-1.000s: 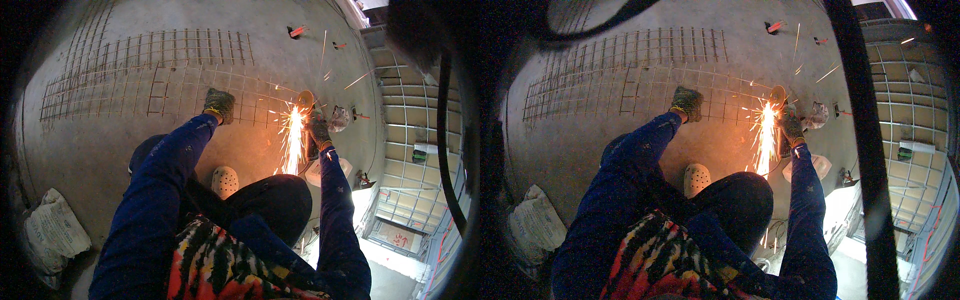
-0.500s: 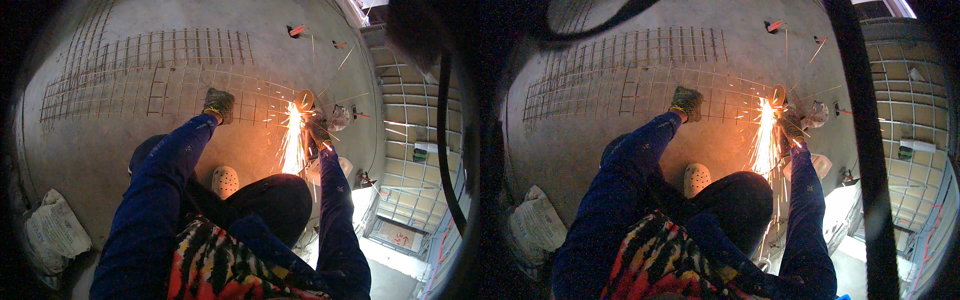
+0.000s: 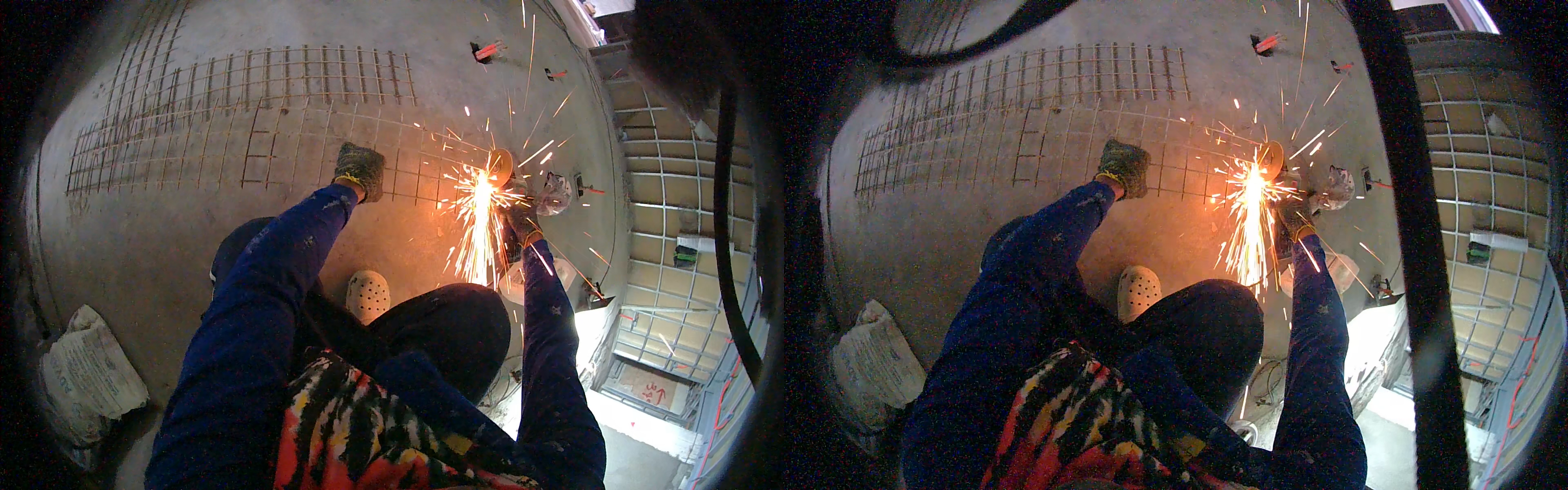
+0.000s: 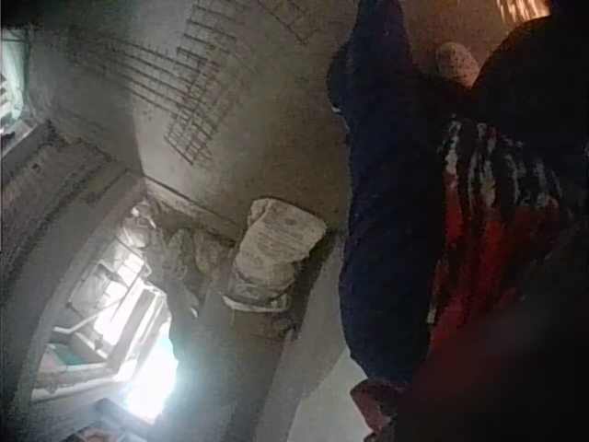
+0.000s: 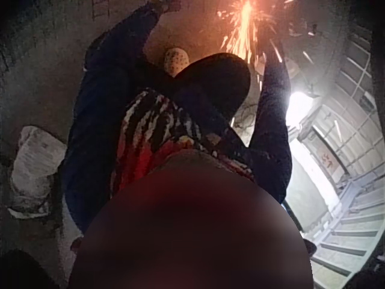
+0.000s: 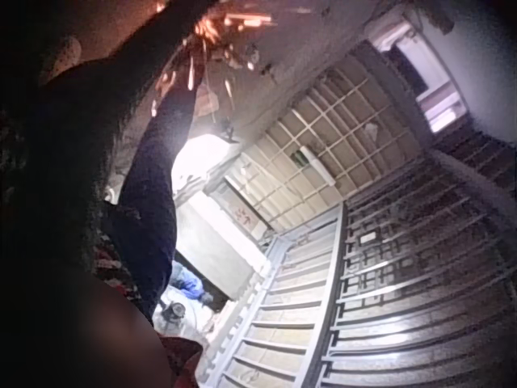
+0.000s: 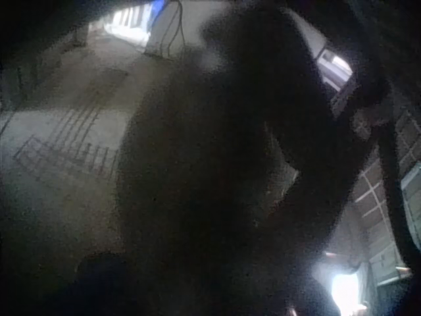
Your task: The person positions a wire mesh panel on the floor and uses an angle grinder to cut along its grid lines. Sparks are visible as the tool cuts through the metal. The person adjusts the mesh and continues cutting sections.
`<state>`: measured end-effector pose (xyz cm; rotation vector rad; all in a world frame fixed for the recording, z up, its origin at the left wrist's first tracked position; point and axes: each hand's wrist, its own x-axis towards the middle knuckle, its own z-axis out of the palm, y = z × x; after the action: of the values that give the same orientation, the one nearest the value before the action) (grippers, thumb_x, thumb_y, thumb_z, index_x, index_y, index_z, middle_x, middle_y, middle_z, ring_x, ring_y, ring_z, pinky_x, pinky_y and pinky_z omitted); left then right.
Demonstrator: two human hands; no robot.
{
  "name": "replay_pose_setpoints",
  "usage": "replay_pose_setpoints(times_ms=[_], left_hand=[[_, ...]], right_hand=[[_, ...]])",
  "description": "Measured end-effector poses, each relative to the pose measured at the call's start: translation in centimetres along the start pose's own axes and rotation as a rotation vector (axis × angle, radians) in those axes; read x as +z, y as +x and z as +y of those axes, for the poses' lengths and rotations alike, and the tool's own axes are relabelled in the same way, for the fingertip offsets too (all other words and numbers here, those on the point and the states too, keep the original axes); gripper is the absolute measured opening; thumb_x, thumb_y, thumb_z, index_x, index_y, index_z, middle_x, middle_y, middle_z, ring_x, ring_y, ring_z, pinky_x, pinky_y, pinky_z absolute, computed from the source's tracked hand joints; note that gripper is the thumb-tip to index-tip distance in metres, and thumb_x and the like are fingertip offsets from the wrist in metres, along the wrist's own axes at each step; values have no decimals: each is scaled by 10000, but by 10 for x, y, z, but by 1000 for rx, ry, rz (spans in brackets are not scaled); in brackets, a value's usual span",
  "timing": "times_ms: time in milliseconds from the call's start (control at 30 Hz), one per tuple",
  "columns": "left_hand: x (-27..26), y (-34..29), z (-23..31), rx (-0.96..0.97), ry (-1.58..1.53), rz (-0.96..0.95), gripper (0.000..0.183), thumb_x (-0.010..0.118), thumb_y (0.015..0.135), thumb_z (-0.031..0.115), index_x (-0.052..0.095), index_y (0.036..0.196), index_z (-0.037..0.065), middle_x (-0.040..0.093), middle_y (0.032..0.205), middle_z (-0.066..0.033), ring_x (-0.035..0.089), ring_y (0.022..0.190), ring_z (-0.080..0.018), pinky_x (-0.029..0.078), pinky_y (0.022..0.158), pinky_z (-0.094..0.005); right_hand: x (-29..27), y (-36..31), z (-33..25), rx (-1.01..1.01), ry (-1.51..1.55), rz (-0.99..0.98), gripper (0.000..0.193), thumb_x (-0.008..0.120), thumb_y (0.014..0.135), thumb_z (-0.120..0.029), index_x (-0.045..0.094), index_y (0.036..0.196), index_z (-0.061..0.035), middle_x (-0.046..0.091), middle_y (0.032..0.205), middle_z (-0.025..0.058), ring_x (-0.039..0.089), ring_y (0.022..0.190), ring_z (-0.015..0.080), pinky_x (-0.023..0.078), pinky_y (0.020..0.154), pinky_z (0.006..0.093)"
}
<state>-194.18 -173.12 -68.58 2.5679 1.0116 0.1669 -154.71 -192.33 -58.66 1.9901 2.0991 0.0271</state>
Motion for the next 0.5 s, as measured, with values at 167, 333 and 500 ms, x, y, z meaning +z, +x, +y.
replay_pose_setpoints(times_ms=[167,333,500], left_hand=[[5,0,-2,13,-27,3,264,736,572,319,714,795,180,715,831,-97,685,821,-323,473,750,-486],[20,-4,-8,89,-47,135,233,698,657,323,717,832,171,717,886,-125,681,845,-340,492,799,-497],[36,1,-9,29,28,169,360,725,622,400,725,878,147,716,912,-126,677,864,-355,508,824,-488]], right_hand=[[-7,-2,0,302,606,-99,302,587,913,-266,688,1145,-101,677,1208,107,630,1114,271,419,1030,487],[-7,-2,-1,88,-7,-234,399,592,897,-393,672,1213,-164,668,1211,136,634,1090,280,473,951,433],[-5,-6,9,408,543,-138,297,636,876,-317,721,1108,-152,698,970,110,647,894,244,505,805,393]])
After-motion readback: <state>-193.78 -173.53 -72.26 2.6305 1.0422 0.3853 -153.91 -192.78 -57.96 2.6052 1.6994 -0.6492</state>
